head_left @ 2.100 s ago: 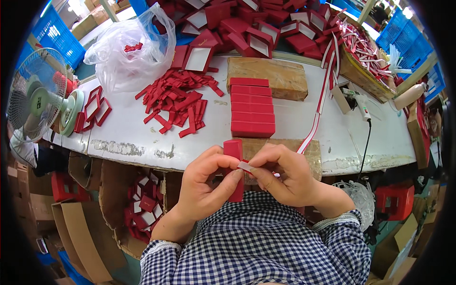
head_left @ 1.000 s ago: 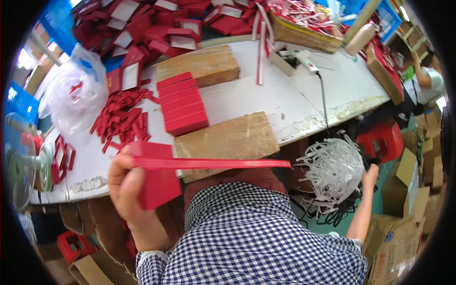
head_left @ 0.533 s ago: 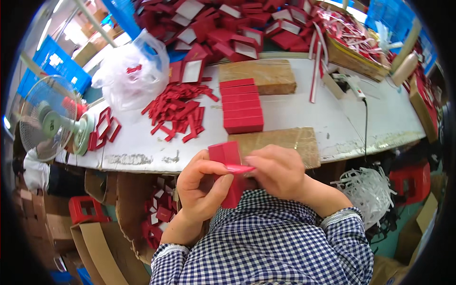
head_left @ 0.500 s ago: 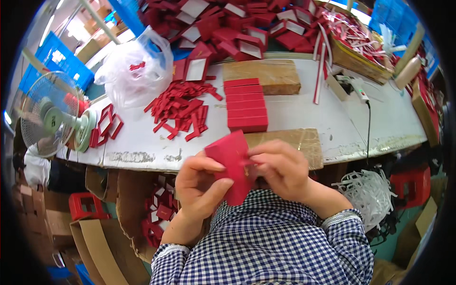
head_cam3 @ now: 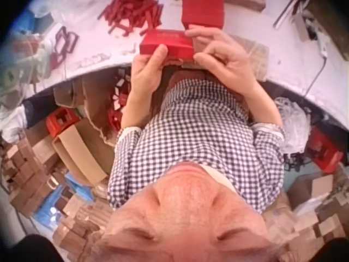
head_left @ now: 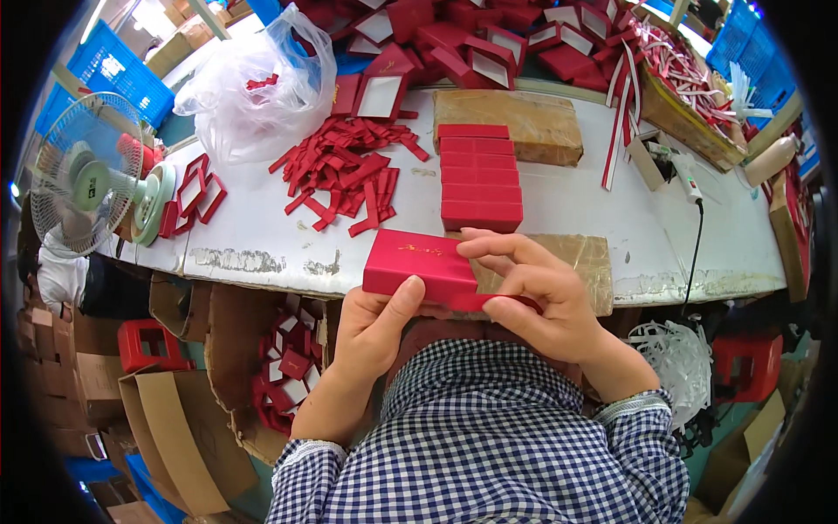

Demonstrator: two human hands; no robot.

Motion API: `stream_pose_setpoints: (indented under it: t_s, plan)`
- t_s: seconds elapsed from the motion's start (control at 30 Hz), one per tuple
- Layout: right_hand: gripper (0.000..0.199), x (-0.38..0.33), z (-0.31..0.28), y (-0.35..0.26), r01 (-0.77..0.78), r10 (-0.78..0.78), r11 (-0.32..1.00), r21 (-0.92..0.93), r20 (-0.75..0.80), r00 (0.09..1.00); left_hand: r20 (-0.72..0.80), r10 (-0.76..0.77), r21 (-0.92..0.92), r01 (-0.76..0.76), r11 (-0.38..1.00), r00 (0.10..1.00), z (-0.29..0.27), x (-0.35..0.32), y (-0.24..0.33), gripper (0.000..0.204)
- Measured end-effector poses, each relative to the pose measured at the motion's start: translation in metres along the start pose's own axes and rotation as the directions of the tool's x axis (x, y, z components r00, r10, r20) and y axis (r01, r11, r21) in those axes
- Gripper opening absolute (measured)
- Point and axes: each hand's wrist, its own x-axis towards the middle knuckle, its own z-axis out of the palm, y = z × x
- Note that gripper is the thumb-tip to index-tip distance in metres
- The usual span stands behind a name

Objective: Applying adhesive strips and ribbons to jewelry boxes and stacking them.

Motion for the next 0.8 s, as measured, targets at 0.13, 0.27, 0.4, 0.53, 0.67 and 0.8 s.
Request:
stream_pose_setpoints:
  t_s: [0.13,0.27,0.4,0.53,0.67,0.8]
  plan:
    - [0.019,0.003,0.002,0.000,-0.047,0.048,0.998,-0.050,0.018,0.999,0.048,-0.056,-0.076,0.059,0.995,0.997,0.012,0.004,0.008,0.033]
    - [0.020,0.004,0.004,0.003,-0.036,0.035,0.998,-0.060,-0.020,0.999,0.066,-0.046,-0.075,0.051,0.996,0.997,0.014,0.005,0.008,0.033]
    - [0.021,0.004,0.005,0.004,-0.022,0.017,0.994,-0.103,-0.051,0.999,0.044,-0.031,-0.071,0.034,0.997,0.999,0.011,0.005,0.004,0.032]
    - [0.021,0.004,0.004,0.004,-0.054,0.047,0.990,-0.129,-0.059,0.997,-0.003,-0.006,0.037,0.006,0.999,1.000,0.011,0.003,0.001,0.031]
    - [0.021,0.004,0.002,0.004,-0.062,0.052,0.988,-0.144,-0.074,0.996,-0.030,-0.058,-0.126,0.054,0.991,0.998,0.018,0.004,0.003,0.025]
    - [0.014,0.011,0.007,-0.001,0.073,-0.111,0.950,-0.303,-0.111,0.988,0.044,0.093,0.009,-0.094,0.996,0.995,0.013,0.008,-0.011,0.024]
